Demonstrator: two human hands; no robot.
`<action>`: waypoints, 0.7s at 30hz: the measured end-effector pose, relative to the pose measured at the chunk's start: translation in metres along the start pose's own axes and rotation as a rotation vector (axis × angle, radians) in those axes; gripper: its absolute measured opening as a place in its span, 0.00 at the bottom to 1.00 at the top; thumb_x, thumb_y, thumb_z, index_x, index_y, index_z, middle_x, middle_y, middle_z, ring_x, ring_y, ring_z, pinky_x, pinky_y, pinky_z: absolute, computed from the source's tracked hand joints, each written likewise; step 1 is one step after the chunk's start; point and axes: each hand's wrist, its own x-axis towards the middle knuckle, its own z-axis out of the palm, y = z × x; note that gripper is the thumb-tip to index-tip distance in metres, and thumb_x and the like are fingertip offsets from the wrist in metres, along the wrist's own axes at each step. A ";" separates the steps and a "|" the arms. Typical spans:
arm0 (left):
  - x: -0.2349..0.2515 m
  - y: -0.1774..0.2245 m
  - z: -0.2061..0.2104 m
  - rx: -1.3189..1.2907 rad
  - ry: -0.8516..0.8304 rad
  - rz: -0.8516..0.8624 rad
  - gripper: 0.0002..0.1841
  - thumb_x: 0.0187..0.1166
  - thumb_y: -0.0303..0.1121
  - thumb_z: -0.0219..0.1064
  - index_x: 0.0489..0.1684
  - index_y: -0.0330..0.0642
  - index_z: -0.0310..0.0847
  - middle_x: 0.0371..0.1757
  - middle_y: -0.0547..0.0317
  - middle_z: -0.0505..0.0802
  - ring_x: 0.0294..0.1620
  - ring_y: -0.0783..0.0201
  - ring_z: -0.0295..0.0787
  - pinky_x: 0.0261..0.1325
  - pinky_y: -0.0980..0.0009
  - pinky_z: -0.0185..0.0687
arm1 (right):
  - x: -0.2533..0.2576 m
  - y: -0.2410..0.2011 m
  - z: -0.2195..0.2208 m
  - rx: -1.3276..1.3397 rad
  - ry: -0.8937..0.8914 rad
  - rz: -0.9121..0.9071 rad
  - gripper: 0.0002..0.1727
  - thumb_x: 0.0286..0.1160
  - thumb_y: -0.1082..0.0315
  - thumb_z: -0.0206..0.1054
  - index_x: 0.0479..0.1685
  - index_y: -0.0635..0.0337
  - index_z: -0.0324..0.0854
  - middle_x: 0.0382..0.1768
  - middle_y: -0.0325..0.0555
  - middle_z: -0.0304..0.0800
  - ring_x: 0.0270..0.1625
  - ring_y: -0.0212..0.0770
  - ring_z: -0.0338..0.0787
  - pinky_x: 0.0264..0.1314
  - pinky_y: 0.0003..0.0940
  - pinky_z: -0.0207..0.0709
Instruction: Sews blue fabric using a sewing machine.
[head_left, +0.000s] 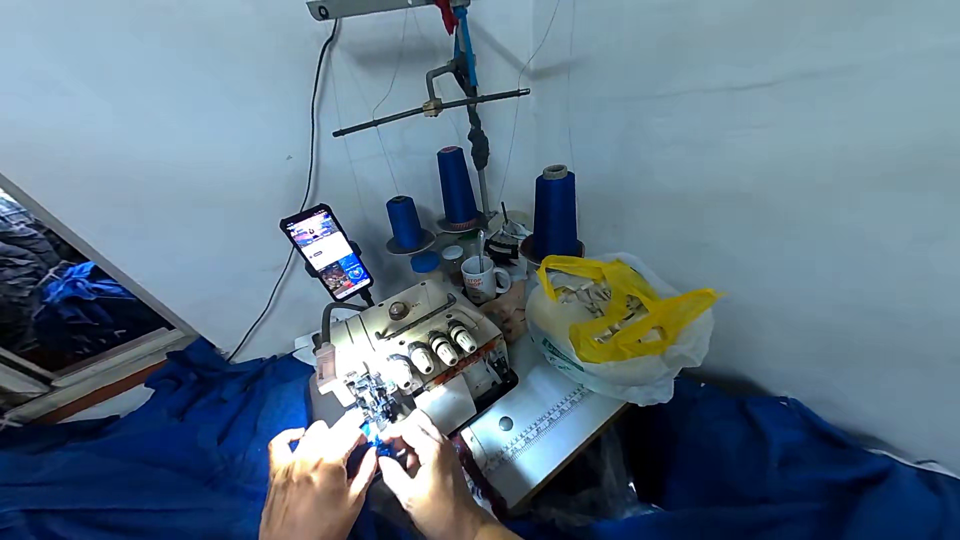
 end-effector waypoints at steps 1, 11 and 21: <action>0.000 0.005 -0.003 0.017 0.003 0.022 0.11 0.64 0.37 0.68 0.27 0.41 0.92 0.32 0.50 0.94 0.34 0.45 0.90 0.56 0.38 0.75 | -0.002 0.002 0.001 0.007 0.051 -0.031 0.09 0.70 0.71 0.69 0.43 0.64 0.91 0.41 0.49 0.90 0.39 0.34 0.88 0.42 0.27 0.83; -0.039 0.068 -0.003 0.233 -0.197 0.088 0.05 0.70 0.26 0.70 0.30 0.36 0.92 0.30 0.50 0.96 0.40 0.47 0.94 0.66 0.47 0.74 | -0.049 0.065 -0.019 -0.163 0.087 0.098 0.12 0.72 0.77 0.60 0.43 0.64 0.90 0.41 0.50 0.93 0.43 0.41 0.93 0.50 0.36 0.86; -0.029 0.064 0.016 0.318 -0.113 -0.017 0.08 0.73 0.23 0.66 0.37 0.31 0.93 0.31 0.46 0.95 0.38 0.43 0.94 0.61 0.43 0.76 | -0.051 0.059 -0.019 -0.313 -0.067 0.049 0.12 0.74 0.75 0.62 0.46 0.64 0.91 0.43 0.51 0.96 0.44 0.45 0.96 0.50 0.42 0.88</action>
